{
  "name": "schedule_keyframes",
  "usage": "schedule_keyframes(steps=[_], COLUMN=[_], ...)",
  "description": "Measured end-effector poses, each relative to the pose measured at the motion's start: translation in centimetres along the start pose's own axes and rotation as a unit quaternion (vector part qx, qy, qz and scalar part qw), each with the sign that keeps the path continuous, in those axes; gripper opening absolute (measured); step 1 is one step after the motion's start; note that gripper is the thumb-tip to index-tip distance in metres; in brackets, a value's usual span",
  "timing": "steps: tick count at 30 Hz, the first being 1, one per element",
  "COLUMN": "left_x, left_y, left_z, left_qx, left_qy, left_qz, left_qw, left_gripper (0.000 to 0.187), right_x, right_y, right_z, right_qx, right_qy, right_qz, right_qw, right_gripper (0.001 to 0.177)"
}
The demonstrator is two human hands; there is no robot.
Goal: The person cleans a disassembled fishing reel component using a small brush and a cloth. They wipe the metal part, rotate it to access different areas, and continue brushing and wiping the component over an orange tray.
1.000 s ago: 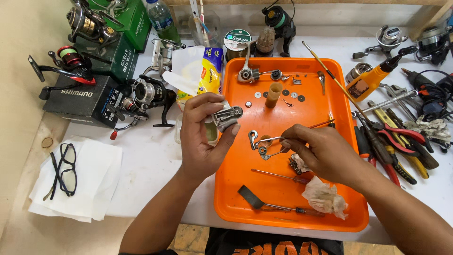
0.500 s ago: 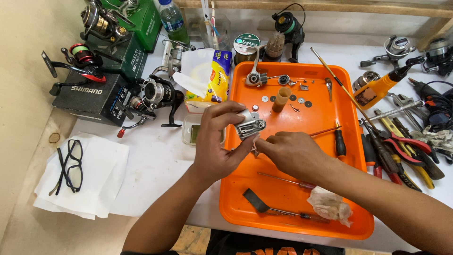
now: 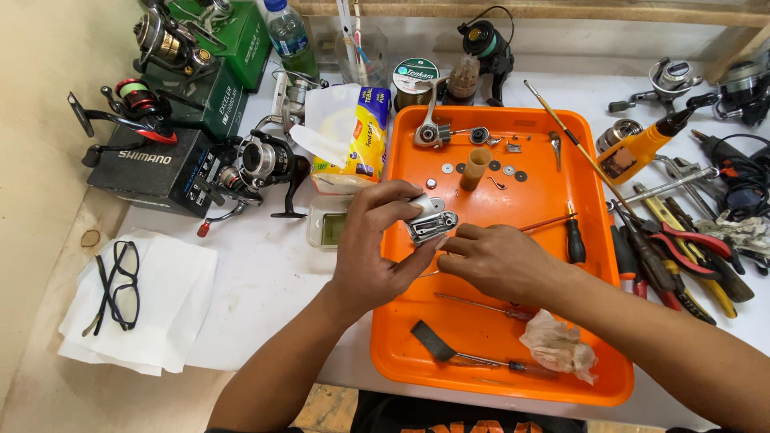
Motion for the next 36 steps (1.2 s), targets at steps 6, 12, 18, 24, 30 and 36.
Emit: schedule_keyframes(steps=[6,12,18,24,30,36], left_x=[0.1,0.0,0.3,0.6,1.8,2.4], left_y=[-0.1,0.1,0.2,0.7,1.1,2.0], left_z=[0.0,0.3,0.5,1.4,2.7,3.5], left_qx=[-0.010,-0.003,-0.024,-0.037,-0.027,-0.018], left_qy=[0.001,0.004,0.022,0.019,-0.031,-0.081], left_qz=[-0.007,-0.011,-0.031,-0.018,0.059,0.104], left_qw=[1.000,1.000,0.999,0.999,0.997,0.991], left_gripper=[0.039,0.038,0.041,0.046,0.046,0.040], right_x=[0.6,0.5,0.3,-0.5,-1.7,-3.1], right_y=[0.2,-0.1,-0.3,-0.3,1.3,2.0], right_z=[1.3,1.4,-0.3,-5.9,-7.9,-6.8], right_qx=[0.005,0.026,0.039,0.106,0.164,0.196], right_qy=[0.021,0.032,0.025,-0.080,-0.251,-0.302], right_qz=[-0.024,-0.048,-0.040,0.056,0.244,0.331], right_qw=[0.999,0.998,0.998,0.990,0.922,0.872], right_gripper=[0.011,0.009,0.007,0.012,0.018,0.038])
Point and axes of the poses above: each hand's wrist, its own y-axis away from the middle knuckle, its own z-axis out of the palm, x = y × z, the point moved 2 cm from there along -y, towards the middle knuckle, and after that the axes turned 10 degrees about -z, right-handed, at the moved point
